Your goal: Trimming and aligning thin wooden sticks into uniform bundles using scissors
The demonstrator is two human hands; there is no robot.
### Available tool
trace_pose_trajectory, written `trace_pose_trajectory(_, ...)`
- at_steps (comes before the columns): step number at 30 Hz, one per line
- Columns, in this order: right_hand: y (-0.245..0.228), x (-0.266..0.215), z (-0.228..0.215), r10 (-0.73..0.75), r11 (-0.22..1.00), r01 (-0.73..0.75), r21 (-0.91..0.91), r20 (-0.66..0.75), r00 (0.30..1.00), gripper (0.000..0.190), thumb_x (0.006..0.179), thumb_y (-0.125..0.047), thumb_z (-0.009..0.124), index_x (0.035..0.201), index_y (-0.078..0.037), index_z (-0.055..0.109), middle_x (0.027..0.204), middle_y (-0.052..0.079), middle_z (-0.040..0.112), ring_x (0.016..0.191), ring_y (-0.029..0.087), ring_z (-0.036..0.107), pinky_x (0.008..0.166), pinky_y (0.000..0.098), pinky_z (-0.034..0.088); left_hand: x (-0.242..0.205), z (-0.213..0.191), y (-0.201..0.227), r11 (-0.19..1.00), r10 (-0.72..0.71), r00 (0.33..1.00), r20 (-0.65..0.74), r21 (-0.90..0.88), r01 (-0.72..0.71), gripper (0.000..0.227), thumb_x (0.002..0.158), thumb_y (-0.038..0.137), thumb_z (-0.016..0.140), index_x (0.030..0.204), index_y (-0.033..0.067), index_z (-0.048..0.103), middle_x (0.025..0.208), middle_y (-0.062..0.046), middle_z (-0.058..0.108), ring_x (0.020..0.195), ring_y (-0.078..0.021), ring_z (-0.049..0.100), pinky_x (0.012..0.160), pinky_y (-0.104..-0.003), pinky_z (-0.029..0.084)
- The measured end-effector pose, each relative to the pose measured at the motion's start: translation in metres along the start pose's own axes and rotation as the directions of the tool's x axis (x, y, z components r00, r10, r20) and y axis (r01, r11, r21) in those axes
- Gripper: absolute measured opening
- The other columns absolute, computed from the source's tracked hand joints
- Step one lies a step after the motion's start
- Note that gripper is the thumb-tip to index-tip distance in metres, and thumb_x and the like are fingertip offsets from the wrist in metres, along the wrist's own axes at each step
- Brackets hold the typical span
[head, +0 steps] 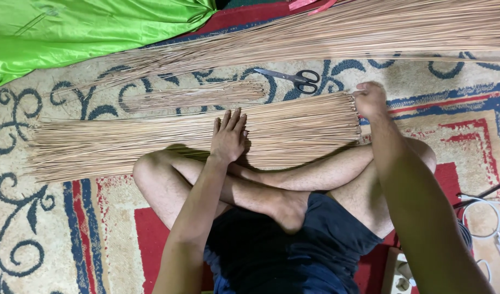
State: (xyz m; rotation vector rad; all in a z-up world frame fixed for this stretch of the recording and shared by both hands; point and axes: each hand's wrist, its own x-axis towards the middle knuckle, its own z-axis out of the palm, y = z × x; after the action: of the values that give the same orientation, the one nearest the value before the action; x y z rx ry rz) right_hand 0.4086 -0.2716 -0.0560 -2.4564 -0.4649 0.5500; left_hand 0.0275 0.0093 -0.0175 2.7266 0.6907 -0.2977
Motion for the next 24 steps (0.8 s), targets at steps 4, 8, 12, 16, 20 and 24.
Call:
trace_pose_trajectory(4,-0.014,-0.014,-0.001,-0.027,0.999,0.027,0.043,-0.002,1.000,0.040,0.090,-0.013,0.050,0.123,-0.010,0.072,0.108,0.013,0.076,0.118,0.034,0.066,0.101,0.0479,0.050,0.000,0.000,0.001,1.000,-0.009,1.000,0.003,0.005,0.009,0.057,0.106,0.042,0.041,0.161,0.0261,0.035,0.171,0.000,0.025,0.158,-0.0282,0.017,0.127,-0.056,0.015)
trace_pose_trajectory(8,0.006,0.005,0.014,-0.065,0.998,0.064,-0.018,-0.041,0.997,0.040,0.095,-0.013,0.050,0.129,-0.007,0.069,0.118,0.014,0.073,0.124,0.036,0.061,0.106,0.0519,0.046,-0.001,-0.003,0.001,1.000,-0.013,1.000,0.026,0.015,0.013,0.058,0.106,0.042,0.042,0.161,0.0259,0.034,0.171,-0.001,0.024,0.159,-0.0281,0.017,0.127,-0.056,0.015)
trace_pose_trajectory(12,-0.012,-0.006,0.009,-0.092,0.996,0.092,-0.019,-0.021,0.996,0.049,0.087,-0.003,0.049,0.134,-0.003,0.066,0.122,0.014,0.073,0.126,0.035,0.061,0.109,0.0493,0.045,0.001,-0.002,0.000,1.000,-0.011,0.999,0.030,0.020,0.010,0.058,0.106,0.042,0.042,0.161,0.0262,0.034,0.171,-0.001,0.024,0.158,-0.0280,0.018,0.127,-0.056,0.015)
trace_pose_trajectory(16,-0.036,-0.026,0.000,-0.062,0.997,0.062,-0.040,0.006,0.998,0.048,0.088,-0.004,0.046,0.133,-0.007,0.064,0.116,0.006,0.075,0.124,0.027,0.063,0.107,0.0449,0.047,0.001,-0.001,-0.001,1.000,-0.017,0.999,0.036,0.017,0.016,0.058,0.106,0.043,0.041,0.161,0.0270,0.033,0.171,0.000,0.024,0.158,-0.0279,0.017,0.127,-0.056,0.015)
trace_pose_trajectory(20,-0.039,-0.031,-0.006,-0.045,0.998,0.044,0.045,0.025,0.999,0.049,0.088,-0.005,0.044,0.135,-0.005,0.058,0.114,0.007,0.075,0.121,0.026,0.064,0.102,0.0444,0.049,0.001,0.001,-0.001,1.000,-0.002,1.000,0.029,-0.011,0.002,0.059,0.107,0.043,0.041,0.162,0.0245,0.033,0.171,-0.004,0.023,0.159,-0.0303,0.016,0.127,-0.057,0.014)
trace_pose_trajectory(24,-0.051,-0.042,-0.009,-0.066,0.997,0.064,0.032,0.046,0.997,0.052,0.088,-0.006,0.044,0.138,-0.006,0.058,0.115,0.007,0.075,0.120,0.026,0.065,0.102,0.0423,0.048,0.000,-0.001,-0.001,1.000,-0.007,0.999,0.036,-0.019,0.007,0.059,0.107,0.043,0.040,0.162,0.0239,0.032,0.171,-0.004,0.022,0.159,-0.0305,0.014,0.127,-0.056,0.013)
